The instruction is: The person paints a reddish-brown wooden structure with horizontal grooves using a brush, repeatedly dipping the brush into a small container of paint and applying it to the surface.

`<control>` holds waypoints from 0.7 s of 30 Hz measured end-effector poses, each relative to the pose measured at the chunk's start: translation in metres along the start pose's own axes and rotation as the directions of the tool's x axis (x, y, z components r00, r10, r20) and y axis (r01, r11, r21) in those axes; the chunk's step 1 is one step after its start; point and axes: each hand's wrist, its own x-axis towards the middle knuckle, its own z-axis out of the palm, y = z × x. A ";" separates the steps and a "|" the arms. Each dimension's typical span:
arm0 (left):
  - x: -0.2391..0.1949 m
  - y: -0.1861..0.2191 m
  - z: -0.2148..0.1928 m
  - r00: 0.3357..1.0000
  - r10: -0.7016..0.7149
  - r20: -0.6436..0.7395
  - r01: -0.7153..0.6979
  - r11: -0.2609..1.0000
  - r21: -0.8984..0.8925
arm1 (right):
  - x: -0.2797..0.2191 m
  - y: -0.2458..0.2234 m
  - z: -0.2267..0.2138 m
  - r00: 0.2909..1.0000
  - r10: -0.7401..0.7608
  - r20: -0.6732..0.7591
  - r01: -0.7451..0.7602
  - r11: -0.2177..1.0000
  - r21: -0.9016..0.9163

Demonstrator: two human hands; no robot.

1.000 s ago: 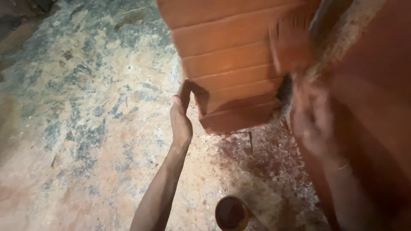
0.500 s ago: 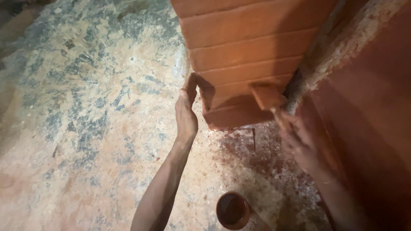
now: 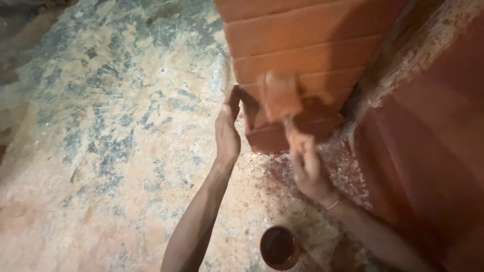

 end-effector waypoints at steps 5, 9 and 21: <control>-0.001 -0.006 0.003 0.999 0.014 -0.029 -0.014 1.000 0.000 | -0.050 0.045 0.041 0.940 0.291 0.179 -0.278 0.956 -0.092; 0.003 -0.010 -0.001 1.000 0.017 0.005 -0.016 0.996 -0.092 | -0.042 0.032 0.038 0.988 -0.061 0.143 0.051 0.996 0.074; 0.002 -0.022 -0.007 0.989 -0.099 -0.109 0.098 0.995 -0.007 | 0.030 -0.107 -0.049 0.968 -0.241 0.062 0.167 0.813 0.557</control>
